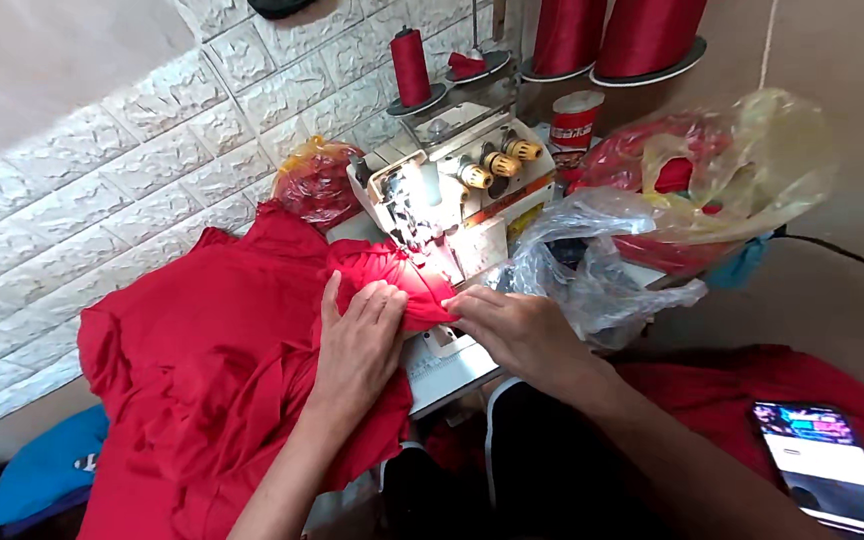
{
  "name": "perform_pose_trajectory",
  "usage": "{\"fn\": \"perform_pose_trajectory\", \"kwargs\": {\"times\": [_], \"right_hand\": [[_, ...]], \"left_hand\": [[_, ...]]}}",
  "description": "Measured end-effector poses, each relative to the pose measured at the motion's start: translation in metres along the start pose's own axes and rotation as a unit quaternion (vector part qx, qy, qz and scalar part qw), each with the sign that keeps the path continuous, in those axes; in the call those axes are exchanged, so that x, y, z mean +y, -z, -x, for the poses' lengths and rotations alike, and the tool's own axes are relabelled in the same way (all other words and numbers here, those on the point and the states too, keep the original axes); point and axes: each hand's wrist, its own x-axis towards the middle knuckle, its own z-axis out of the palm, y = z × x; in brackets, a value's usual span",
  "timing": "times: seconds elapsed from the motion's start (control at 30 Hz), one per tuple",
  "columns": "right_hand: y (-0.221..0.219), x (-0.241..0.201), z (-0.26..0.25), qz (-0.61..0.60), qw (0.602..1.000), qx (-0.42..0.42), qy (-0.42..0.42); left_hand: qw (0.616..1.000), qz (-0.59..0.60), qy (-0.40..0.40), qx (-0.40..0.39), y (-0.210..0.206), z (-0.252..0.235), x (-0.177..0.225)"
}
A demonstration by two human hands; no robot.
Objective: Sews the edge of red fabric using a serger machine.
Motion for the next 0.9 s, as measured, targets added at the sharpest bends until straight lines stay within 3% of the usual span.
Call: {"fn": "perform_pose_trajectory", "kwargs": {"times": [0.33,0.53,0.77,0.9], "right_hand": [[-0.028,0.003,-0.024,0.066,0.995,0.065,-0.02],[-0.038,0.002,-0.023,0.114,0.987,0.098,-0.05],[-0.039,0.0,-0.022,0.058,0.989,0.088,-0.103],[-0.045,-0.003,-0.012,0.02,0.987,0.108,-0.118]], "left_hand": [[0.993,0.109,0.042,-0.009,-0.009,-0.02,-0.016],[0.992,0.124,0.015,0.024,-0.019,-0.017,-0.015],[0.991,0.116,0.047,0.04,-0.023,-0.021,-0.013],[0.989,0.114,0.093,0.004,-0.023,-0.029,-0.018]]}}
